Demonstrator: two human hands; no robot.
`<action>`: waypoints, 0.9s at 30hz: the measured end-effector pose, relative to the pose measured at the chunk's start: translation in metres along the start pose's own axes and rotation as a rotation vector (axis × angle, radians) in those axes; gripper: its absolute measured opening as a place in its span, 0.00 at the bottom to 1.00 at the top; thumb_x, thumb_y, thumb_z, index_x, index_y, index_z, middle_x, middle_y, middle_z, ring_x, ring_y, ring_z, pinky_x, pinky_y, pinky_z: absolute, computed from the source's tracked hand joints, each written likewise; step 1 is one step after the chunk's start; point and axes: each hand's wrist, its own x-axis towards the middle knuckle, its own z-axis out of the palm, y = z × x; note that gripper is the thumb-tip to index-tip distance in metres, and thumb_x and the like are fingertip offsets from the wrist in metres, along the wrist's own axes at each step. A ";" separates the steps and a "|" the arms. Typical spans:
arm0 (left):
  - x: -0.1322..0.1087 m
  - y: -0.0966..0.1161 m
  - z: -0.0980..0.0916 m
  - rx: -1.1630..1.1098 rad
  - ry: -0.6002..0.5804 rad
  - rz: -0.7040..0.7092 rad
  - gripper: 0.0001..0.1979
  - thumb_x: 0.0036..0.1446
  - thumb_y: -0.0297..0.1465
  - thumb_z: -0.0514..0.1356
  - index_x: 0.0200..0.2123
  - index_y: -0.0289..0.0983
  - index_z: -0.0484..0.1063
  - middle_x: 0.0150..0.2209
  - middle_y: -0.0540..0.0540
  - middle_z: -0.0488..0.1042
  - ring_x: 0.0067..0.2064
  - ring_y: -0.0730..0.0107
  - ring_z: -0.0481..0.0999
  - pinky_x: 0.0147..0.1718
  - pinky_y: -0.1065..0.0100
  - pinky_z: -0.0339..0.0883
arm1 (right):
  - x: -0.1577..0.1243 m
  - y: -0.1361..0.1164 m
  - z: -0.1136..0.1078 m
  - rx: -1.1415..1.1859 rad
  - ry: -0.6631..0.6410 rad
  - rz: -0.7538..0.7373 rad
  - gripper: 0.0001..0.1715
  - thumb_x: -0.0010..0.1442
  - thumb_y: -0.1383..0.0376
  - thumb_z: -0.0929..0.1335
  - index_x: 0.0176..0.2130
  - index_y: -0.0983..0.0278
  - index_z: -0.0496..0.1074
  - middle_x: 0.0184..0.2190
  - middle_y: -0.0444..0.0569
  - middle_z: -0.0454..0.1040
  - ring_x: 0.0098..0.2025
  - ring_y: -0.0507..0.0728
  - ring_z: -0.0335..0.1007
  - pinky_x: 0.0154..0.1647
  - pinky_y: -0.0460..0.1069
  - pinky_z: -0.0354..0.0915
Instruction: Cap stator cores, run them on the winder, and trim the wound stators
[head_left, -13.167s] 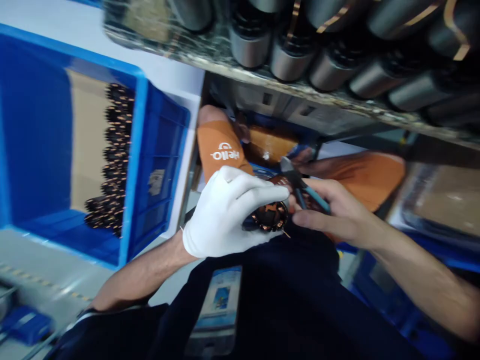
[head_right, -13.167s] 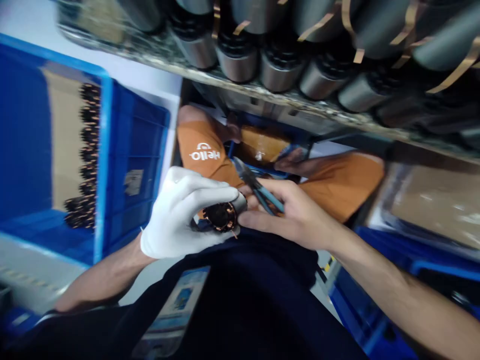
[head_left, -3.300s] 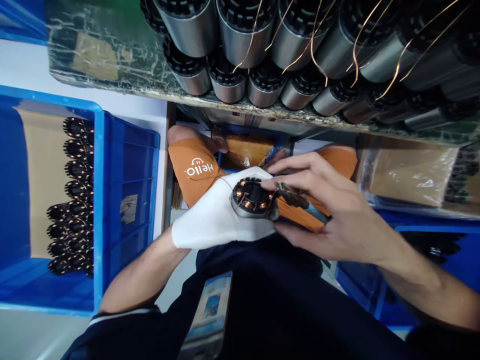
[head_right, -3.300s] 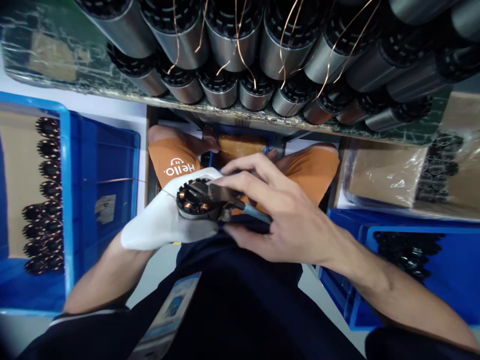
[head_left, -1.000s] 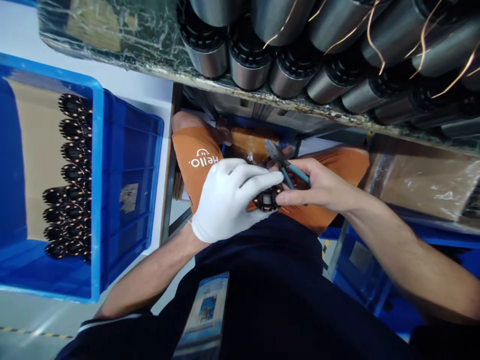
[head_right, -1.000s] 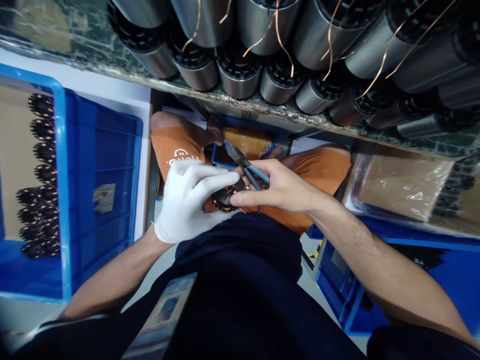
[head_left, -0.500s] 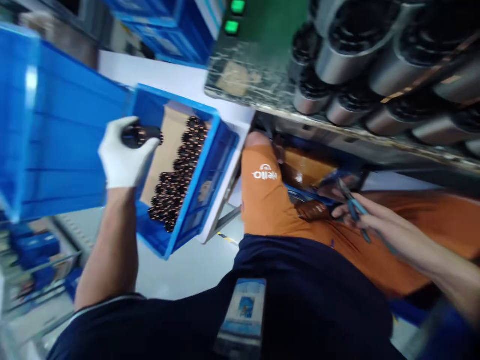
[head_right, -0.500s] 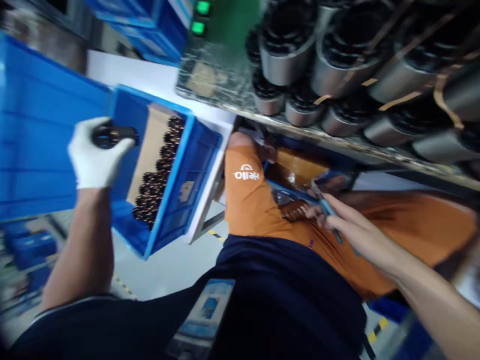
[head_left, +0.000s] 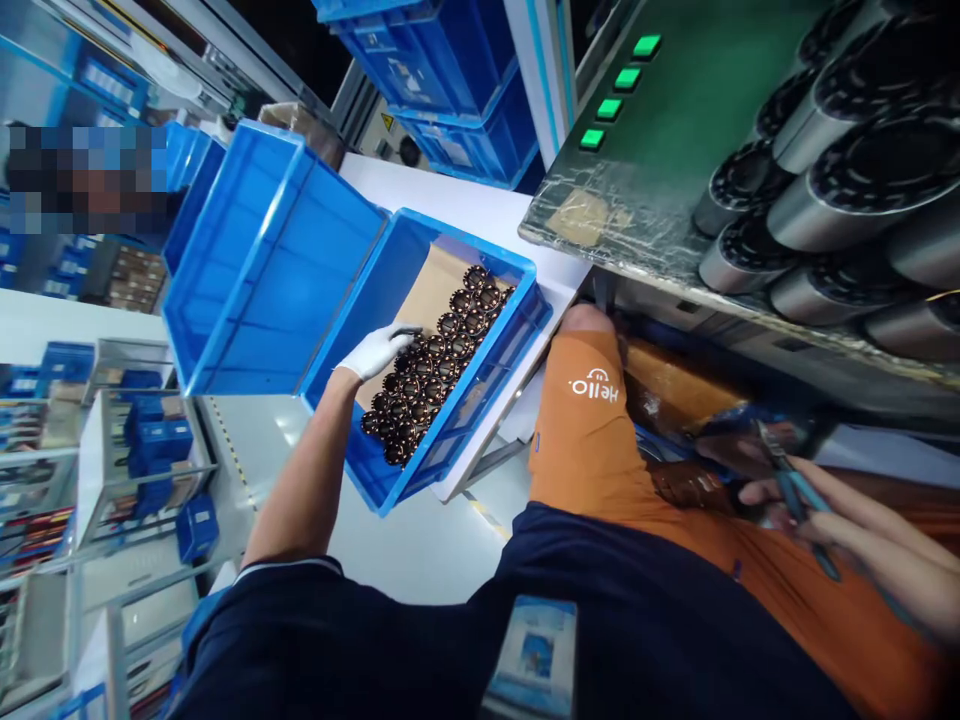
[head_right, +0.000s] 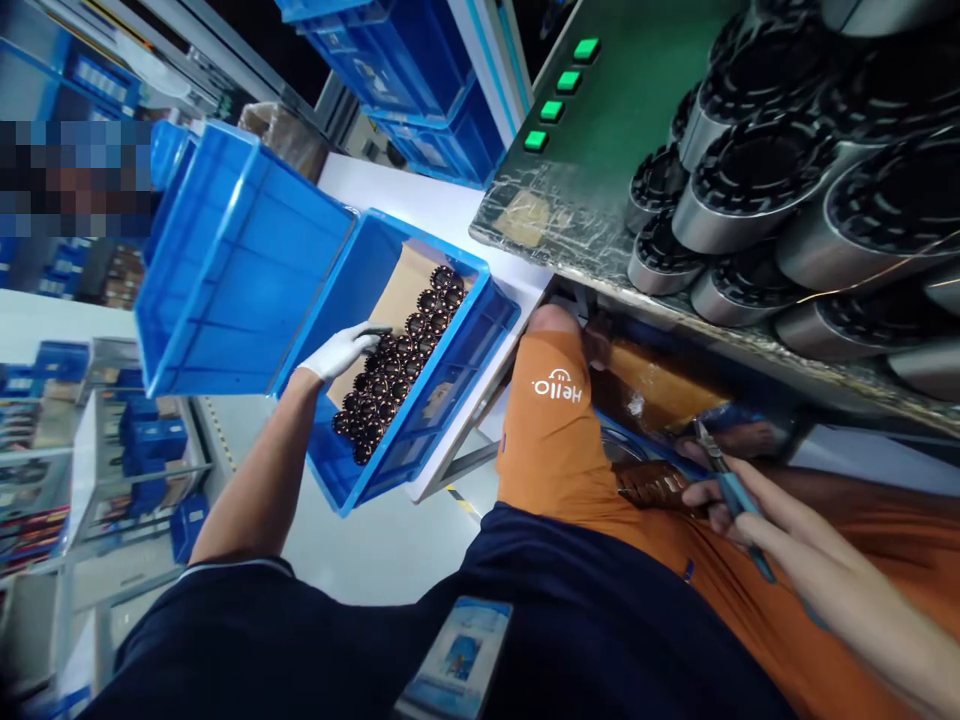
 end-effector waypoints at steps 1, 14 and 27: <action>-0.004 0.010 -0.005 0.020 0.024 0.008 0.26 0.75 0.47 0.63 0.65 0.36 0.82 0.63 0.34 0.85 0.63 0.43 0.85 0.69 0.41 0.76 | 0.000 -0.006 0.005 0.022 -0.021 0.004 0.35 0.55 0.42 0.77 0.61 0.41 0.83 0.54 0.63 0.87 0.50 0.74 0.84 0.55 0.70 0.74; -0.118 0.374 0.002 -0.136 0.760 1.201 0.38 0.63 0.53 0.75 0.74 0.59 0.73 0.84 0.58 0.56 0.85 0.32 0.57 0.86 0.32 0.51 | -0.024 -0.061 0.052 0.112 -0.146 -0.245 0.22 0.58 0.63 0.70 0.53 0.56 0.77 0.47 0.45 0.83 0.51 0.61 0.78 0.59 0.56 0.69; -0.119 0.429 0.034 -0.958 0.613 1.258 0.08 0.75 0.44 0.70 0.54 0.54 0.83 0.75 0.58 0.75 0.82 0.45 0.69 0.82 0.27 0.62 | -0.057 0.005 0.063 0.357 0.018 -0.163 0.42 0.57 0.60 0.67 0.68 0.60 0.79 0.43 0.49 0.85 0.40 0.58 0.73 0.43 0.53 0.68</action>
